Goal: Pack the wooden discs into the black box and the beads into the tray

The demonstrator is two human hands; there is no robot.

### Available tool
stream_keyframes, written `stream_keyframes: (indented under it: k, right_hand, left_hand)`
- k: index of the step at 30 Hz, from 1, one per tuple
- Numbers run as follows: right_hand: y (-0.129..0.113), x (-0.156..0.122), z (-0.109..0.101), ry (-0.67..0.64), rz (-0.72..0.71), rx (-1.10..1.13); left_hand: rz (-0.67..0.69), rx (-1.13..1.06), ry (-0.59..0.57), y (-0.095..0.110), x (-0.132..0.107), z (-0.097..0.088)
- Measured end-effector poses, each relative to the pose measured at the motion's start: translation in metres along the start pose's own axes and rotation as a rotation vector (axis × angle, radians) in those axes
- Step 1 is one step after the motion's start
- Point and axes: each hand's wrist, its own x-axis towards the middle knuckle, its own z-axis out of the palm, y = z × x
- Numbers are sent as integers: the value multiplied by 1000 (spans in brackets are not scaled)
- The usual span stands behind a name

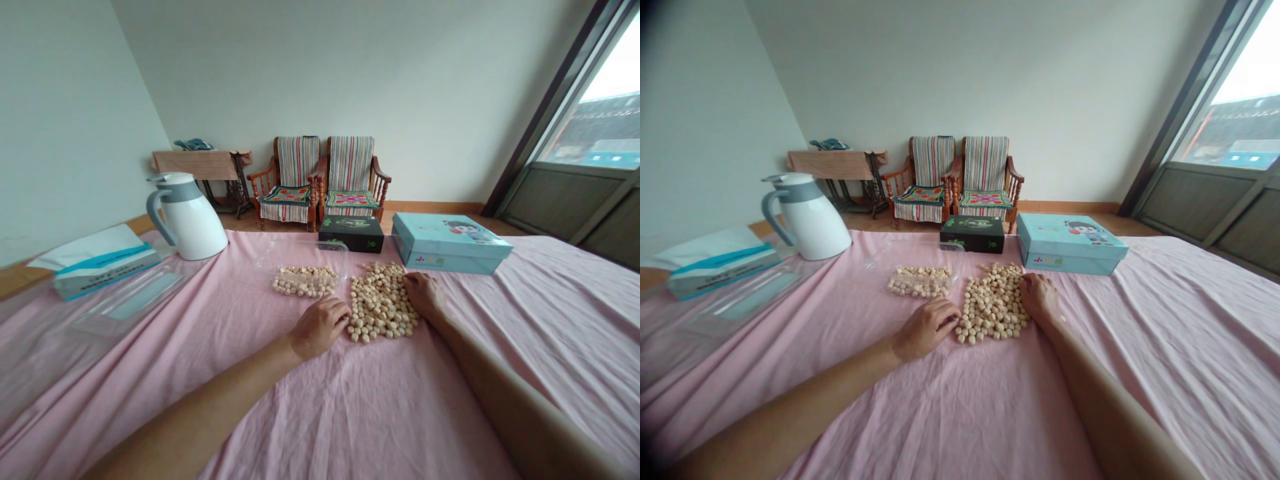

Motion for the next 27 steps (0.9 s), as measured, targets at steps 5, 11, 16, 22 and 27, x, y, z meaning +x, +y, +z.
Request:
stream_keyframes:
  k: [5, 11, 16, 22, 27]
  right_hand:
    - [-1, 0, -1, -3, -5, -4]
    - [-1, -1, -3, 4, 4, -6]
    - [-3, -1, -4, -10, 7, -14]
    - [-5, -3, -6, -13, 12, -20]
    - [-9, -4, -9, -15, -3, -14]
  left_hand:
    - [106, 75, 191, 8, 2, -16]
    - [20, 224, 628, -12, 9, -53]
    - [30, 238, 670, -21, 5, -64]
    - [225, 116, 183, 12, 2, -36]
    - [34, -23, -54, 22, -1, -14]
